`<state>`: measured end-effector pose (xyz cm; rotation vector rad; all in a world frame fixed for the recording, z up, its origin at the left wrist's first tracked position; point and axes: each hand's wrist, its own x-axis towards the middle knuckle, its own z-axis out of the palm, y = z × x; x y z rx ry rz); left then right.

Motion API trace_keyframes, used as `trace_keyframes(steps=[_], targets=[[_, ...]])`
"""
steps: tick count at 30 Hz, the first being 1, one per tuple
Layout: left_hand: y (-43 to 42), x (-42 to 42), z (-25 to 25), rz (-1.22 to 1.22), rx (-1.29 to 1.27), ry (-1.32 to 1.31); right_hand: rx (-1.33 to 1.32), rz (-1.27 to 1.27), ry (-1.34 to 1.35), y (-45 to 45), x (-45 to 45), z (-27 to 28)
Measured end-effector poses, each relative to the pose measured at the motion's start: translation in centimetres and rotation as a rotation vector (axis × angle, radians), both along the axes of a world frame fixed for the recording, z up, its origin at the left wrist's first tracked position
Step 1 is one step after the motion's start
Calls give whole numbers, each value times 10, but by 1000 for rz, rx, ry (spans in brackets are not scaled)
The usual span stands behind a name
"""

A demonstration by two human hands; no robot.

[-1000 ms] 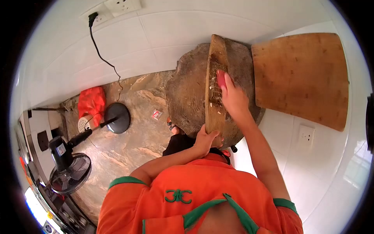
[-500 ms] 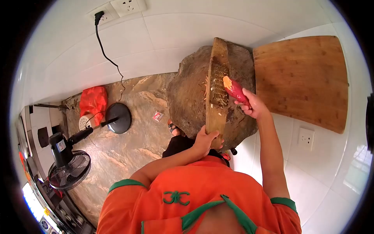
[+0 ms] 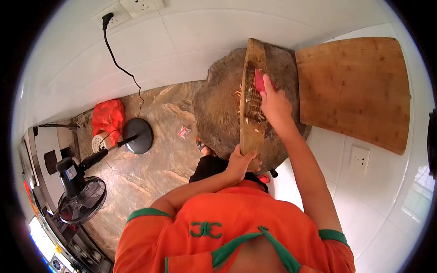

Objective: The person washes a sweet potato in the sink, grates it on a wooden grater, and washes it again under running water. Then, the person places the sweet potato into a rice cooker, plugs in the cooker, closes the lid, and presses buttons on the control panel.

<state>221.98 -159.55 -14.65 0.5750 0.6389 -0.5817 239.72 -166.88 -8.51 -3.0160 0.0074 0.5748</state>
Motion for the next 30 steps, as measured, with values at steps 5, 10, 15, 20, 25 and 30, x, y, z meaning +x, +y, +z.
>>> trace_keyframes(steps=[5, 10, 15, 20, 25, 30], targets=[[7, 5, -4, -33, 27, 5, 212, -125, -205, -49, 105, -98], [6, -1, -7, -15, -42, 30, 1461, -759, 724, -117, 44, -34], [7, 1, 2, -13, -94, 57, 1425, -689, 811, -113, 0, -14], [8, 4, 6, -22, -77, 62, 1012, -557, 497, -77, -18, 3], [7, 4, 6, -1, -67, 60, 468, 4, 24, -78, -25, -15], [7, 4, 3, -35, -67, 56, 138, 105, -19, -48, -54, 16]])
